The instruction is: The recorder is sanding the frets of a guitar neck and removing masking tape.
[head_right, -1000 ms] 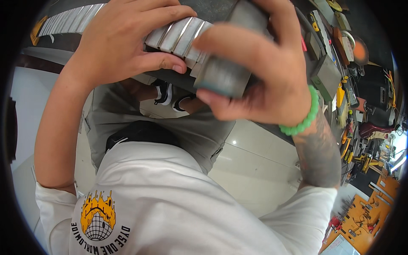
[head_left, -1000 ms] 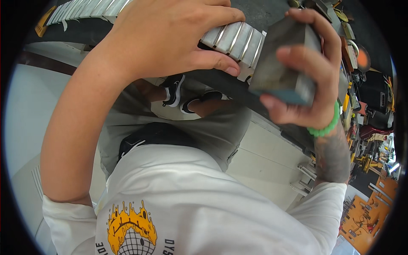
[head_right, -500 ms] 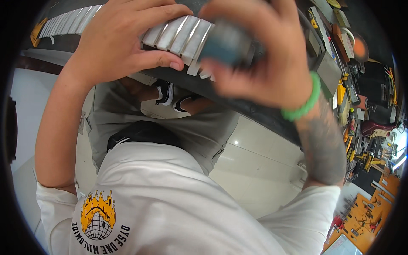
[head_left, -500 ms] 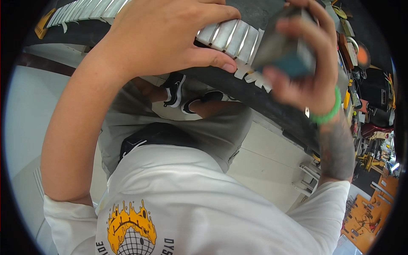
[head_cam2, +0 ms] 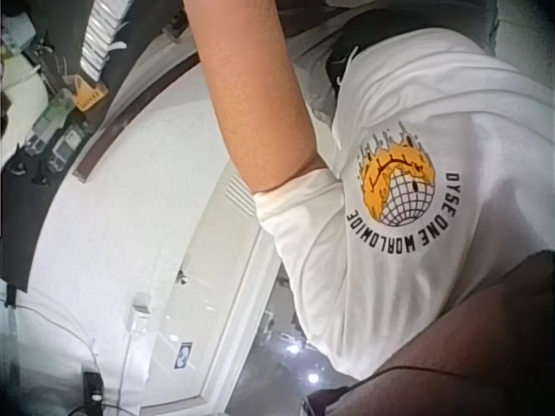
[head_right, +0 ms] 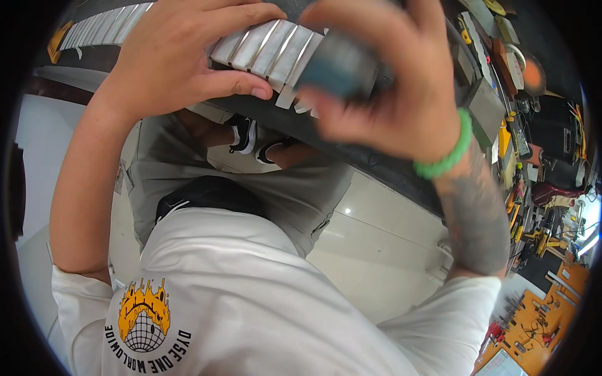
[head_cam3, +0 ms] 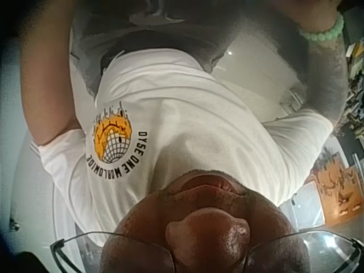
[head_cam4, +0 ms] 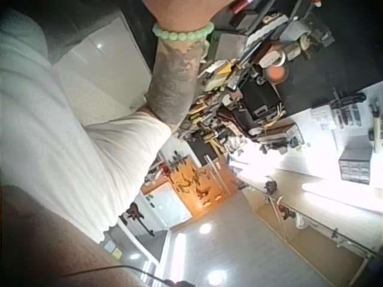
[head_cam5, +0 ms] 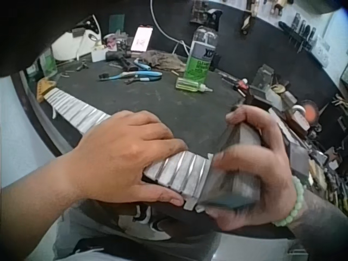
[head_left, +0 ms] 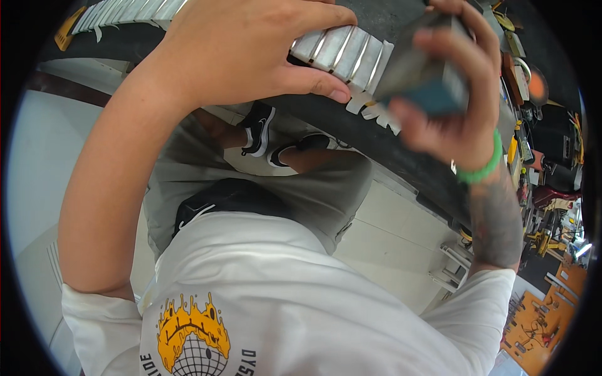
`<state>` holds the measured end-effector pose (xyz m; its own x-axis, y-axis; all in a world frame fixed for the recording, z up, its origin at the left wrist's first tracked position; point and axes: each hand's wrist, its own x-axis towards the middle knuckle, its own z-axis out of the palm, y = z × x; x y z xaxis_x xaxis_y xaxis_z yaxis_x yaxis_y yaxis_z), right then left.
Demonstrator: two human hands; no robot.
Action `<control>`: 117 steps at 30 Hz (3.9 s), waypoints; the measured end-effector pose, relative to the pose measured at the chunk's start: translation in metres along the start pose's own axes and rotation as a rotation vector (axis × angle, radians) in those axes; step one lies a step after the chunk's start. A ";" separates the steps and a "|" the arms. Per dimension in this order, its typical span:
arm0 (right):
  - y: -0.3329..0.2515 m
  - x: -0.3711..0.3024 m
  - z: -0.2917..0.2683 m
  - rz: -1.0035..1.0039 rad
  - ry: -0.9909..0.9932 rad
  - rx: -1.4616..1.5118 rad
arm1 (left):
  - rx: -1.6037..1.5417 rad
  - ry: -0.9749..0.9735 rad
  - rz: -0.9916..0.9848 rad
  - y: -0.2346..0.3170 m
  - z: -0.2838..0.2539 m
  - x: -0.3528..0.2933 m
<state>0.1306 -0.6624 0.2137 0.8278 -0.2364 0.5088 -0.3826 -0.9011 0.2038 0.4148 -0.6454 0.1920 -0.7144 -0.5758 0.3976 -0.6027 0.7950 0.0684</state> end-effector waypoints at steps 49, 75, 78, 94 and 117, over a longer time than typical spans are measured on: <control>-0.013 -0.046 -0.078 0.625 -0.187 0.211 | 0.058 0.120 0.062 -0.007 -0.001 -0.001; -0.020 0.005 -0.043 0.475 -0.001 0.523 | 0.054 0.140 0.014 -0.027 0.002 -0.024; -0.012 0.025 -0.002 0.322 -0.035 0.399 | 0.070 0.091 -0.012 -0.022 -0.004 -0.019; -0.028 0.039 0.011 0.089 -0.074 0.293 | 0.078 0.067 0.049 -0.028 -0.003 -0.022; -0.020 0.048 -0.002 0.026 -0.119 0.334 | 0.060 0.162 0.120 -0.031 0.002 -0.021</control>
<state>0.1767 -0.6551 0.2358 0.8694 -0.2834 0.4048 -0.2649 -0.9588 -0.1024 0.4473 -0.6584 0.1799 -0.7185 -0.4355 0.5423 -0.5404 0.8404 -0.0410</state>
